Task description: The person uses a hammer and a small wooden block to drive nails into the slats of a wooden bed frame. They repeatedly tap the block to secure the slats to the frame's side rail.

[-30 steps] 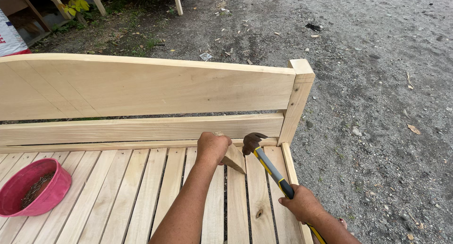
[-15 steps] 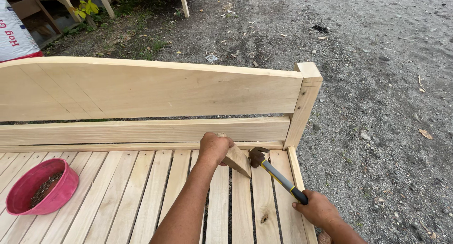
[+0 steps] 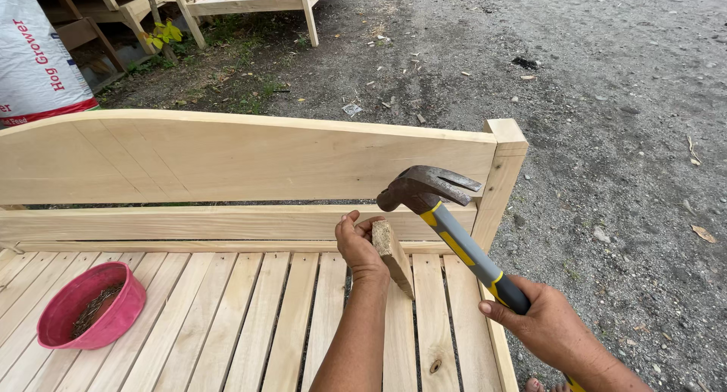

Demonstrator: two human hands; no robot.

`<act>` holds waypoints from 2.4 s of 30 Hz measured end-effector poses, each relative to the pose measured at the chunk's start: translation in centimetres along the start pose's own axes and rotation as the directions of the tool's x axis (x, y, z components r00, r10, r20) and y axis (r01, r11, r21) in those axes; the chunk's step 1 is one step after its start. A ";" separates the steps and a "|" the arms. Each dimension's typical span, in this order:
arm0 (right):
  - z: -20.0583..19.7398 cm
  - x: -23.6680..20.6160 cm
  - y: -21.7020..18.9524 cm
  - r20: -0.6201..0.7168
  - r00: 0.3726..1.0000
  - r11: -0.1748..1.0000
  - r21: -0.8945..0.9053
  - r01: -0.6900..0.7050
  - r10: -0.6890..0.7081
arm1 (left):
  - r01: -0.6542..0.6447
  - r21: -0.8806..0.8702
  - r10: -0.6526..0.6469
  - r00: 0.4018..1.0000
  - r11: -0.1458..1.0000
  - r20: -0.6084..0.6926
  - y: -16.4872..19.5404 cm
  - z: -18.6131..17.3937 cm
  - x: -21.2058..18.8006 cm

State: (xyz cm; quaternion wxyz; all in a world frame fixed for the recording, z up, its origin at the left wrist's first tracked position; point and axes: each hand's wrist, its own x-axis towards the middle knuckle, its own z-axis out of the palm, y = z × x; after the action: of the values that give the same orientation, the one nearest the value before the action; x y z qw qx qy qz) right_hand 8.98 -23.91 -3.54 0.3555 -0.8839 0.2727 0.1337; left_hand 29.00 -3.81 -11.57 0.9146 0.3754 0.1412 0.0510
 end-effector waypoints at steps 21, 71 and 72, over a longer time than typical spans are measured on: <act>6.5 -2.4 -1.8 -0.107 0.987 0.987 0.092 0.131 -0.122 | 0.335 -0.071 -0.333 0.847 0.940 -0.414 -6.8 -2.4 -9.7; 3.5 3.4 5.7 -0.119 0.992 0.994 0.104 -0.025 0.037 | -0.191 0.811 -0.203 0.913 0.553 0.354 -3.7 -3.8 -3.9; 3.9 3.9 6.3 -0.130 0.991 0.996 0.086 -0.033 0.044 | -0.192 0.808 -0.197 0.915 0.557 0.353 -3.6 -3.8 -4.0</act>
State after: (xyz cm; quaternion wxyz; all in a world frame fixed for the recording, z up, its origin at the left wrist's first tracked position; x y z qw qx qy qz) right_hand 8.39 -26.45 -11.48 0.3710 -0.8697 0.3179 0.0704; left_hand 24.02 -4.62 -15.79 0.6370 0.7629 -0.0433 -0.1016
